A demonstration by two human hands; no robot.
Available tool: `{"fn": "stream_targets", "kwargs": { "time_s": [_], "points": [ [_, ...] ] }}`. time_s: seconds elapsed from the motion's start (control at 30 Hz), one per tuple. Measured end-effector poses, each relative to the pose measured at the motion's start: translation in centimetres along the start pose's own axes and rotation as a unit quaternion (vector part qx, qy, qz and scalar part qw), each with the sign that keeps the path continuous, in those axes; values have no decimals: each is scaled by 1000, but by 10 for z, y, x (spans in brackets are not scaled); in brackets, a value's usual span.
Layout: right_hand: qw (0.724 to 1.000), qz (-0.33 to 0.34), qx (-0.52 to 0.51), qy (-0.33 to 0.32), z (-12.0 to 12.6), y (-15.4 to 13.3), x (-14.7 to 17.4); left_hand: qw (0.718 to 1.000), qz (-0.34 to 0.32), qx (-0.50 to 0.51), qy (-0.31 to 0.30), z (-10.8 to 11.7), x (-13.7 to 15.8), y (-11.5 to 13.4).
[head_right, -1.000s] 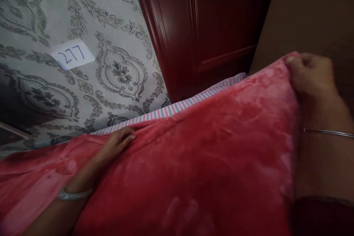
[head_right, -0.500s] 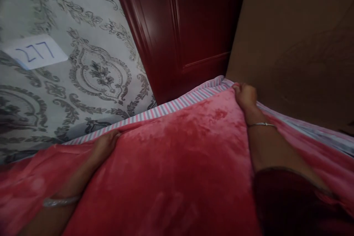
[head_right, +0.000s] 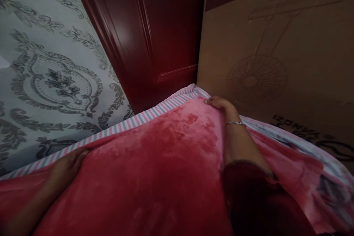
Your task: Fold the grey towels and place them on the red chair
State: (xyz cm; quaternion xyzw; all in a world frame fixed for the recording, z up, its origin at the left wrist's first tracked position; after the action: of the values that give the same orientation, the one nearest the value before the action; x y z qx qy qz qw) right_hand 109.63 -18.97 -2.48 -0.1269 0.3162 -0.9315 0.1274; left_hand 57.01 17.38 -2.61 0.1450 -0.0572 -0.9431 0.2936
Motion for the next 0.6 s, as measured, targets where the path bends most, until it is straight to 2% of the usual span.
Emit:
{"fn": "stream_targets", "kwargs": {
  "time_s": [0.17, 0.37, 0.6],
  "points": [
    [997, -5, 35, 72, -15, 4, -8, 1000, -4, -4, -8, -1, -1, 1],
    [995, -10, 81, 49, -19, 5, -8, 1000, -1, -15, -19, 0, -1, 8],
    [986, -24, 155, 47, -20, -15, 9, 997, 5, -49, -57, 1, 0, 17]
  ]
}}
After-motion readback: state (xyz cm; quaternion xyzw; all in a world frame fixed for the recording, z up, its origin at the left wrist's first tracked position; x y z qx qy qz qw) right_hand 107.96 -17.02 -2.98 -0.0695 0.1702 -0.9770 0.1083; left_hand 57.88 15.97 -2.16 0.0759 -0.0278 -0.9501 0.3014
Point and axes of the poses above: each hand's wrist, its own x-axis away from the middle knuckle, its own z-axis out of the back of the hand, y = z × x, the point moved 3 cm from there along -x, towards the middle knuckle, and after that the axes turned 10 degrees about -z, right-handed, at the moved point
